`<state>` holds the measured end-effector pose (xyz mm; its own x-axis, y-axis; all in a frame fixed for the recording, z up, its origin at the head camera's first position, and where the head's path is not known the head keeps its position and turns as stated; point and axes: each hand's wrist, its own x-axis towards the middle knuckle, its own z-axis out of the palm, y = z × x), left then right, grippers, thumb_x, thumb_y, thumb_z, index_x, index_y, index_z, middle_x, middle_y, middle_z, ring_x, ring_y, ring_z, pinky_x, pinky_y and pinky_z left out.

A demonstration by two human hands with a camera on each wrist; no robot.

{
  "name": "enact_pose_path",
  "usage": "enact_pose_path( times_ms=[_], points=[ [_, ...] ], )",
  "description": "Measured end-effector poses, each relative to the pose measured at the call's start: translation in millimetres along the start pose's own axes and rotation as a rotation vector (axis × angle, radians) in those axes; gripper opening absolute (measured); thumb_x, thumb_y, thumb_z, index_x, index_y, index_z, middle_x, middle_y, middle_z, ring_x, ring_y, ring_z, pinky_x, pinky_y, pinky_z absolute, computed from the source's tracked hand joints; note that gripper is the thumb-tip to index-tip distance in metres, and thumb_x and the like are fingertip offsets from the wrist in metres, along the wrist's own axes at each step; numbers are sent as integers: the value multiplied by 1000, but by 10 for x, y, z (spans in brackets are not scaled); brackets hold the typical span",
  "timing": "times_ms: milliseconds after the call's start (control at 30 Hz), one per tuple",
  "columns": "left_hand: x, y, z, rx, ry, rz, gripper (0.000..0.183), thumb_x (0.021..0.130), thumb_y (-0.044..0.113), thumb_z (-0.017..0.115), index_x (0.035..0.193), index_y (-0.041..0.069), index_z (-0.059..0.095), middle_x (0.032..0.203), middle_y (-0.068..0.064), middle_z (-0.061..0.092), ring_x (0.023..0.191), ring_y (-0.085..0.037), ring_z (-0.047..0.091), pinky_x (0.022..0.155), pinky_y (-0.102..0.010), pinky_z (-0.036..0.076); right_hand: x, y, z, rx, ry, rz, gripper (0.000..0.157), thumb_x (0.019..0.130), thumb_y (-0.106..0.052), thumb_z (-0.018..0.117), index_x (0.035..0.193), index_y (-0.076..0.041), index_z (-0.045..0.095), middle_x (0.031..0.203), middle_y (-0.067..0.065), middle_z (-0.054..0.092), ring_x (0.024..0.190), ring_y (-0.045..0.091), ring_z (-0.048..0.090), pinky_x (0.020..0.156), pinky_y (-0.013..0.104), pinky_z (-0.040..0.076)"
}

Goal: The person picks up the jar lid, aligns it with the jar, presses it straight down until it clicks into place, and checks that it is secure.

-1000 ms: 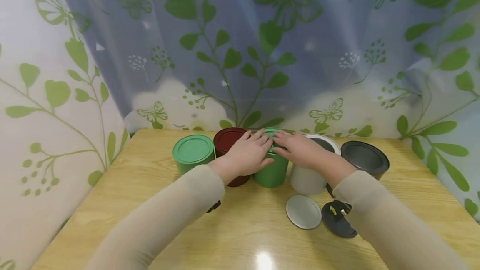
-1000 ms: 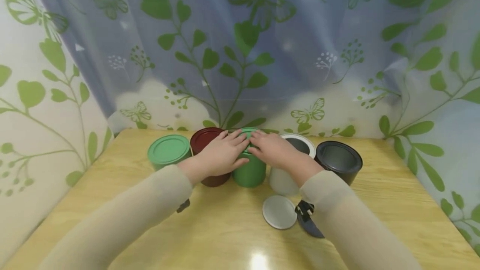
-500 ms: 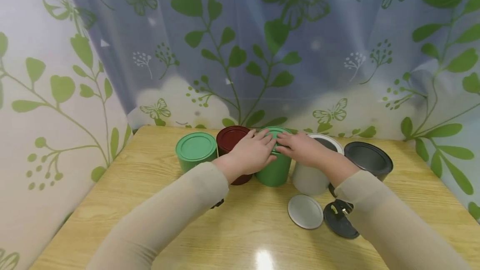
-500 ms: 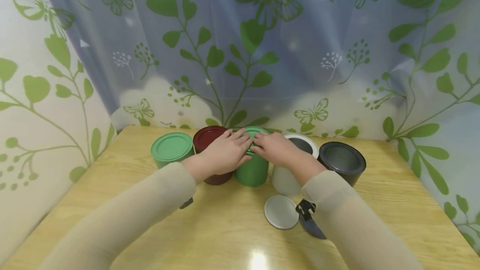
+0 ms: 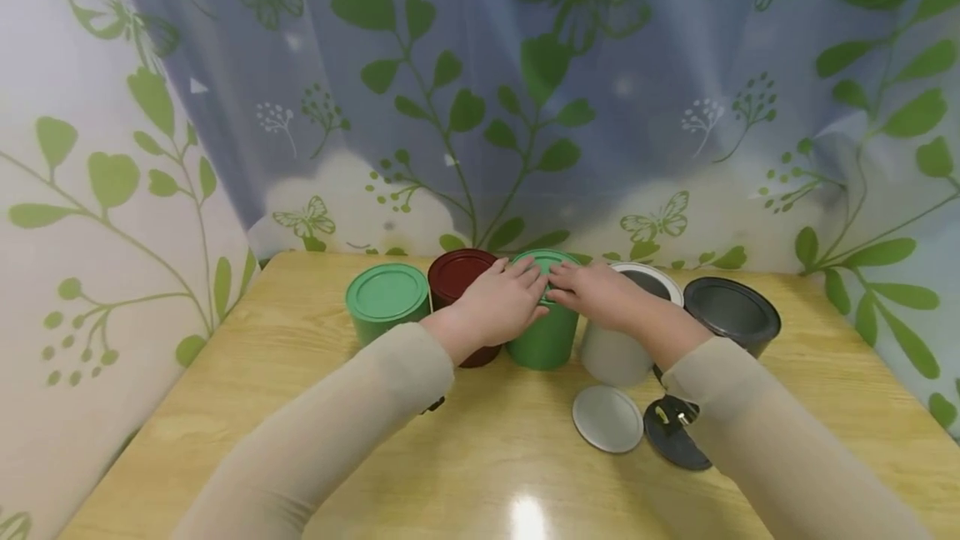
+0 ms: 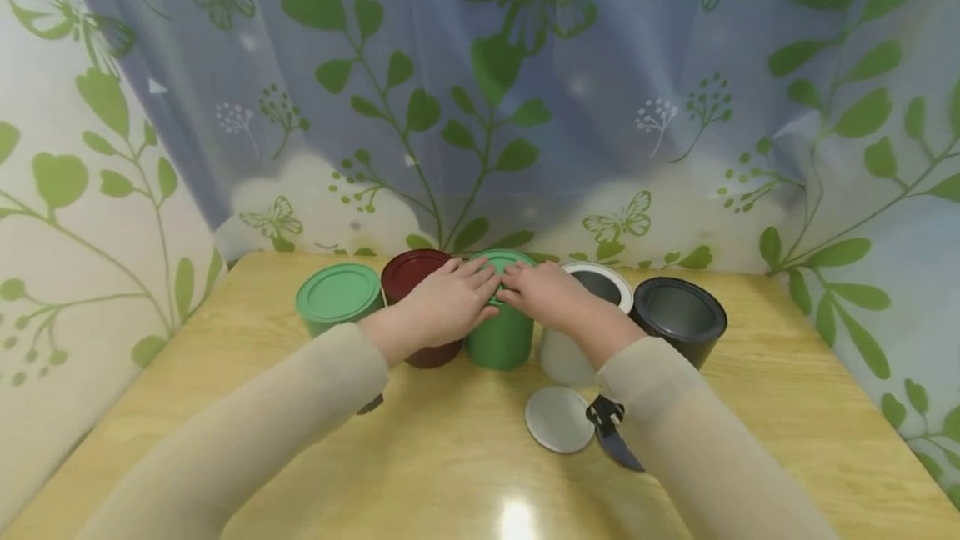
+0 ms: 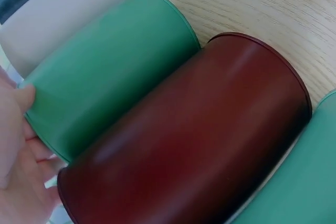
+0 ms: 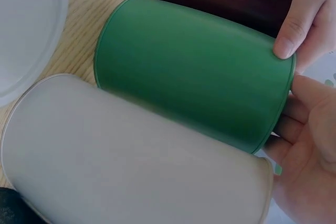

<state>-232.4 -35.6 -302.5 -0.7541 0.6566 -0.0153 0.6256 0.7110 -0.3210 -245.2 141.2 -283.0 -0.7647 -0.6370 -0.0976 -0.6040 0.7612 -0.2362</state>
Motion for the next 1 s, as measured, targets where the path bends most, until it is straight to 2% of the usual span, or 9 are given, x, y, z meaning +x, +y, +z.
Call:
enact_pose_path(
  times_ms=[200, 433, 667, 733, 833, 933, 1000],
  points=[
    [6, -22, -3, 2, -24, -2, 56, 100, 45, 34, 145, 12, 35, 147, -5, 34, 138, -21, 22, 109, -42, 24, 20, -24, -25, 6, 3, 0, 47, 99, -24, 47, 137, 4, 43, 142, 22, 37, 133, 39, 28, 106, 57, 20],
    [12, -16, -8, 24, -1, 7, 55, 100, 45, 35, 144, 12, 38, 146, -4, 37, 137, -22, 25, 109, -43, 25, 9, -44, -36, -19, 7, 31, 46, 98, -24, 49, 136, 3, 45, 141, 21, 38, 131, 41, 29, 104, 60, 20],
    [-10, 9, -24, -8, -38, 10, 57, 100, 45, 34, 146, 11, 33, 148, -5, 33, 138, -22, 23, 109, -42, 23, -29, -8, 39, -35, 76, 20, 47, 97, -28, 51, 134, 2, 48, 139, 22, 41, 131, 41, 31, 103, 62, 20],
    [-15, 6, -15, -26, -37, 11, 59, 99, 47, 35, 146, 12, 33, 148, -5, 33, 138, -22, 23, 109, -42, 23, -50, 17, 70, -41, 74, 44, 53, 98, -33, 48, 137, 2, 44, 143, 23, 36, 133, 40, 27, 103, 62, 19],
    [-1, -10, 0, -52, -21, 6, 62, 97, 50, 37, 146, 12, 34, 149, -6, 30, 138, -23, 22, 109, -41, 24, -80, 61, 98, -44, 43, 94, 66, 98, -44, 41, 144, 2, 30, 149, 24, 22, 137, 40, 17, 105, 63, 14],
    [28, -34, 5, -69, -16, -29, 69, 94, 56, 40, 147, 12, 31, 152, -10, 23, 139, -25, 21, 109, -43, 24, -80, 83, 100, -43, 14, 103, 77, 96, -52, 39, 147, 2, 19, 151, 24, 12, 139, 39, 9, 105, 63, 10],
    [54, -52, 3, -88, -38, -65, 74, 92, 59, 39, 148, 12, 26, 153, -12, 17, 139, -26, 18, 109, -44, 23, -66, 77, 93, -46, 3, 95, 81, 95, -54, 41, 147, 2, 16, 152, 23, 9, 139, 37, 7, 106, 62, 9]
  ],
)
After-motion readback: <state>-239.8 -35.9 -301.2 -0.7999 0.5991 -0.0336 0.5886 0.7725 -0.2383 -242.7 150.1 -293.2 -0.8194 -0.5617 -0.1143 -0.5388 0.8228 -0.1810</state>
